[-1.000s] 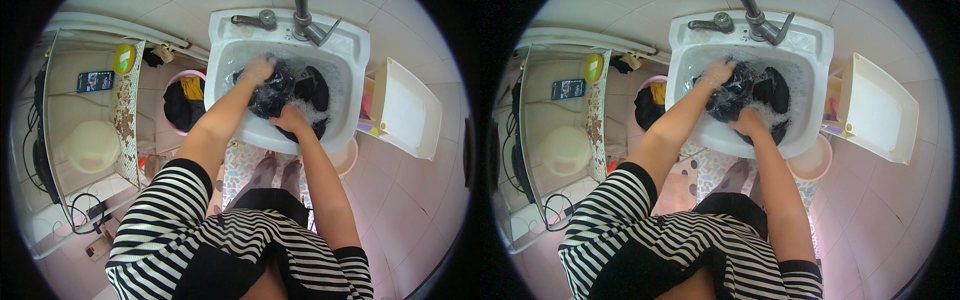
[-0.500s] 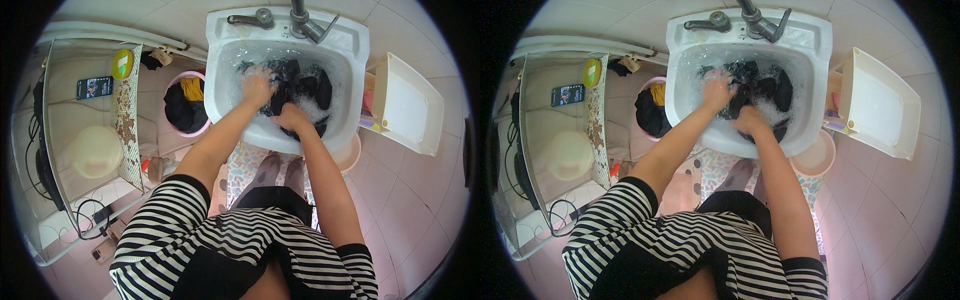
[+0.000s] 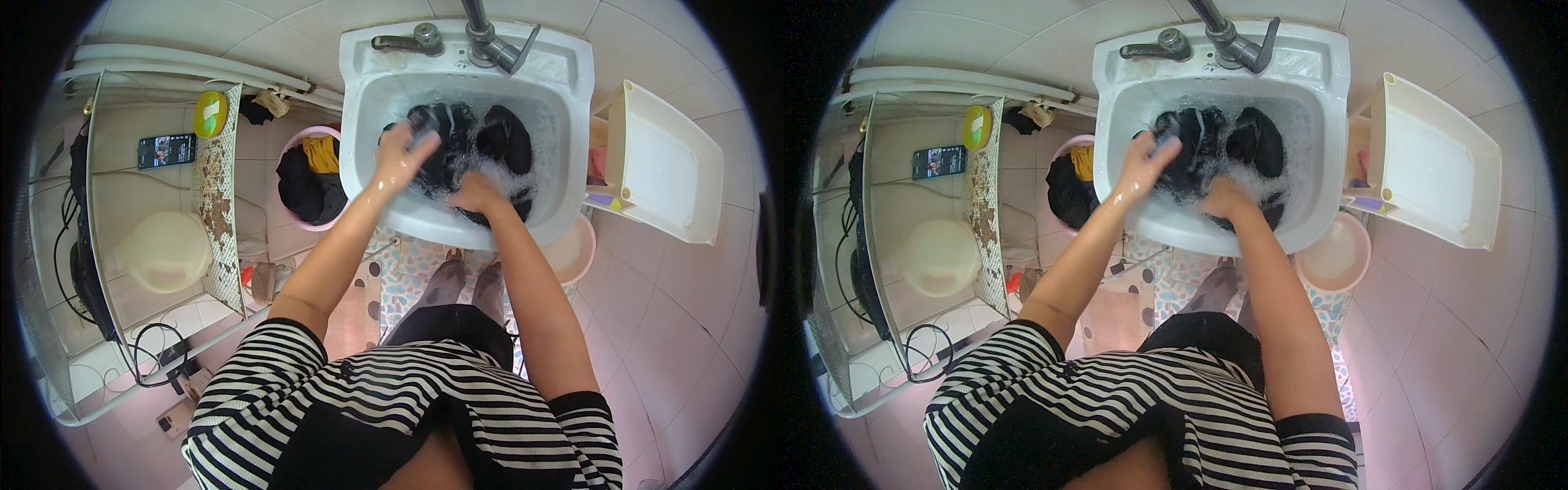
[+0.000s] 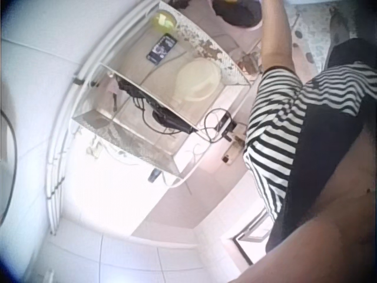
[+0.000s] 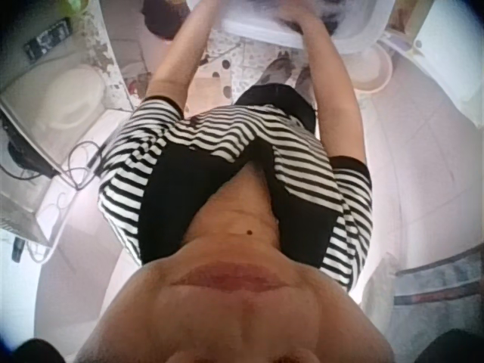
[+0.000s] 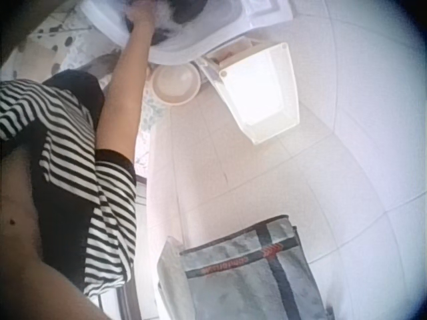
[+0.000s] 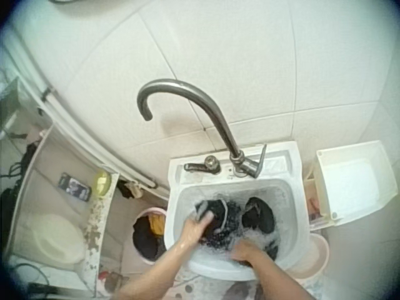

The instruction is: The person hand-washes a black garment in a white sink, repeatedly scrubbing, rinsing, and wringing the fabric under running water. The person transfers the wet garment into a pink basin on the floor and continues washing additional items in the sink.

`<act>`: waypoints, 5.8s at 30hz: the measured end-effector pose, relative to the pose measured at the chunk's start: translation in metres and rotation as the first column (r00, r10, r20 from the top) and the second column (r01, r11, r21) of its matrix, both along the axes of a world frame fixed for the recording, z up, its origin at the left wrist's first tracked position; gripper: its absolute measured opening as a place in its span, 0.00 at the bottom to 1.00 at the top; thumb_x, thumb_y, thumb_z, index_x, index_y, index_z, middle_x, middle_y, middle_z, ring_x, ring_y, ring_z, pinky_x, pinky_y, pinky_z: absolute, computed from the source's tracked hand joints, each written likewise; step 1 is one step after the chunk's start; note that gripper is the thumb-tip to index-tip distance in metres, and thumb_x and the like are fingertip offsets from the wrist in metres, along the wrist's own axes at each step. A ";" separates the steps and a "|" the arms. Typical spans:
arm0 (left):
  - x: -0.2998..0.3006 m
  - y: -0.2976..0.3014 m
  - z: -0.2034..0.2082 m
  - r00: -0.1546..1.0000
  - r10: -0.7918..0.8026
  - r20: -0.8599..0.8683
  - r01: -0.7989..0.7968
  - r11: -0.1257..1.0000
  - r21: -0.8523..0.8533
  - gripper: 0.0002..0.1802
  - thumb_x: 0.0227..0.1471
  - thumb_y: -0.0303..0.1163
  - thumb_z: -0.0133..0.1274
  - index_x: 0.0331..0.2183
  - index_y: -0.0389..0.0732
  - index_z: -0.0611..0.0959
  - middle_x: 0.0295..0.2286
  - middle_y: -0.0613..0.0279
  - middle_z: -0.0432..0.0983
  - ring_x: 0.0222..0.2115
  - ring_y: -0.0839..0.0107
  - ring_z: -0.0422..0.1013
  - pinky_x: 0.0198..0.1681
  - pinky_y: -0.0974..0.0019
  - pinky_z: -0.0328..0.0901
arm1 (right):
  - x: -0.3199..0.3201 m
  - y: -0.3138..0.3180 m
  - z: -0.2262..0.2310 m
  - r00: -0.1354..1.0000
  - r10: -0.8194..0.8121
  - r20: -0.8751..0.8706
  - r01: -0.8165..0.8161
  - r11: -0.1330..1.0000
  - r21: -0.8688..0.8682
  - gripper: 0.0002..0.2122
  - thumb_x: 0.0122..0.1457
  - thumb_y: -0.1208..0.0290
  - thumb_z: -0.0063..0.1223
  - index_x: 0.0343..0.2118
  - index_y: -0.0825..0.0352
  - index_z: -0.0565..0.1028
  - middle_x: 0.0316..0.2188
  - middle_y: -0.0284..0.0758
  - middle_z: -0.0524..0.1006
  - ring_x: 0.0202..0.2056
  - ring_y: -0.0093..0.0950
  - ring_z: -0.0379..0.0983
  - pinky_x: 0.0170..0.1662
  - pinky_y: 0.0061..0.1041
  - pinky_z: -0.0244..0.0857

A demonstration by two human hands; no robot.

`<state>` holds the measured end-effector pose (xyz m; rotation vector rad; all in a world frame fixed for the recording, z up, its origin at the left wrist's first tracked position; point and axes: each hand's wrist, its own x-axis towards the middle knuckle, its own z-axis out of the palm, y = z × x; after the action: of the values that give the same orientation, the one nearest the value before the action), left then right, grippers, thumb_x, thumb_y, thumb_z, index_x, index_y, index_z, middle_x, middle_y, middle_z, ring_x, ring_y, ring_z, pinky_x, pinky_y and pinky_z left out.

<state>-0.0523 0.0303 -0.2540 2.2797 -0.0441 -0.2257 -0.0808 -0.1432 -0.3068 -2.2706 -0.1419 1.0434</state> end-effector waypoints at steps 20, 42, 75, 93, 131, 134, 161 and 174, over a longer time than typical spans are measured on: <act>0.057 0.037 -0.042 0.869 0.382 -0.316 -0.493 0.730 -0.473 0.16 0.50 0.33 0.47 0.40 0.36 0.76 0.35 0.56 0.75 0.32 0.65 0.73 0.34 0.65 0.67 | -0.012 -0.014 0.028 0.997 -0.044 0.056 0.041 0.998 0.047 0.36 0.38 0.44 0.59 0.41 0.76 0.73 0.43 0.53 0.72 0.45 0.44 0.69 0.50 0.33 0.63; 0.089 -0.012 -0.057 0.728 0.429 -0.535 -0.635 0.716 -0.290 0.23 0.54 0.44 0.46 0.42 0.33 0.76 0.40 0.48 0.73 0.35 0.54 0.72 0.42 0.57 0.63 | -0.006 -0.004 0.011 0.998 -0.003 0.064 -0.005 0.992 0.123 0.33 0.37 0.48 0.59 0.39 0.77 0.73 0.43 0.53 0.72 0.47 0.44 0.68 0.50 0.35 0.61; -0.009 -0.016 -0.029 0.970 -0.235 0.059 0.169 0.831 0.530 0.28 0.42 0.54 0.54 0.43 0.49 0.79 0.54 0.49 0.59 0.55 0.45 0.52 0.52 0.46 0.54 | 0.003 0.008 -0.009 0.997 0.037 0.074 -0.038 0.999 0.017 0.31 0.35 0.55 0.60 0.38 0.78 0.73 0.41 0.54 0.73 0.44 0.46 0.70 0.50 0.35 0.63; 0.001 0.020 -0.001 0.932 -0.346 0.105 0.284 0.881 0.378 0.23 0.45 0.41 0.51 0.46 0.49 0.76 0.49 0.54 0.66 0.50 0.50 0.60 0.51 0.48 0.56 | 0.005 0.012 -0.019 0.997 -0.075 0.012 0.074 0.995 0.062 0.36 0.35 0.53 0.62 0.44 0.78 0.70 0.47 0.52 0.69 0.50 0.44 0.66 0.53 0.33 0.61; 0.097 -0.017 -0.092 0.948 0.288 -0.134 -0.259 0.945 0.197 0.23 0.50 0.49 0.46 0.35 0.38 0.81 0.33 0.49 0.76 0.38 0.52 0.72 0.43 0.58 0.64 | -0.003 0.014 -0.008 0.985 -0.145 0.094 0.146 0.989 -0.008 0.24 0.36 0.65 0.61 0.33 0.82 0.73 0.37 0.57 0.74 0.43 0.49 0.70 0.46 0.37 0.63; 0.075 0.005 -0.050 0.890 0.247 -0.383 -0.400 0.825 -0.399 0.21 0.49 0.45 0.46 0.41 0.44 0.79 0.38 0.51 0.76 0.41 0.51 0.70 0.45 0.62 0.63 | -0.001 0.009 -0.018 0.959 -0.192 0.209 0.186 0.981 0.049 0.21 0.37 0.66 0.60 0.31 0.81 0.74 0.35 0.56 0.74 0.42 0.50 0.70 0.45 0.38 0.63; -0.010 -0.011 -0.018 0.955 -0.264 0.134 0.161 0.843 0.513 0.31 0.43 0.57 0.52 0.47 0.50 0.77 0.57 0.52 0.55 0.57 0.50 0.50 0.57 0.37 0.39 | 0.010 0.002 0.002 0.998 -0.045 -0.032 0.050 0.983 0.179 0.33 0.36 0.58 0.62 0.42 0.80 0.70 0.45 0.57 0.69 0.49 0.47 0.66 0.51 0.35 0.61; 0.084 -0.005 -0.031 0.884 0.220 -0.412 -0.196 0.975 0.100 0.26 0.49 0.47 0.52 0.41 0.35 0.77 0.38 0.46 0.75 0.37 0.53 0.72 0.43 0.57 0.66 | 0.004 0.007 0.001 0.992 -0.119 0.032 0.116 0.990 0.083 0.31 0.35 0.59 0.60 0.41 0.79 0.72 0.43 0.55 0.71 0.46 0.46 0.69 0.50 0.34 0.63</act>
<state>0.0320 0.0255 -0.2854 2.2220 0.4360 -0.6065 -0.0769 -0.1357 -0.3054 -2.1974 -0.0631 0.9189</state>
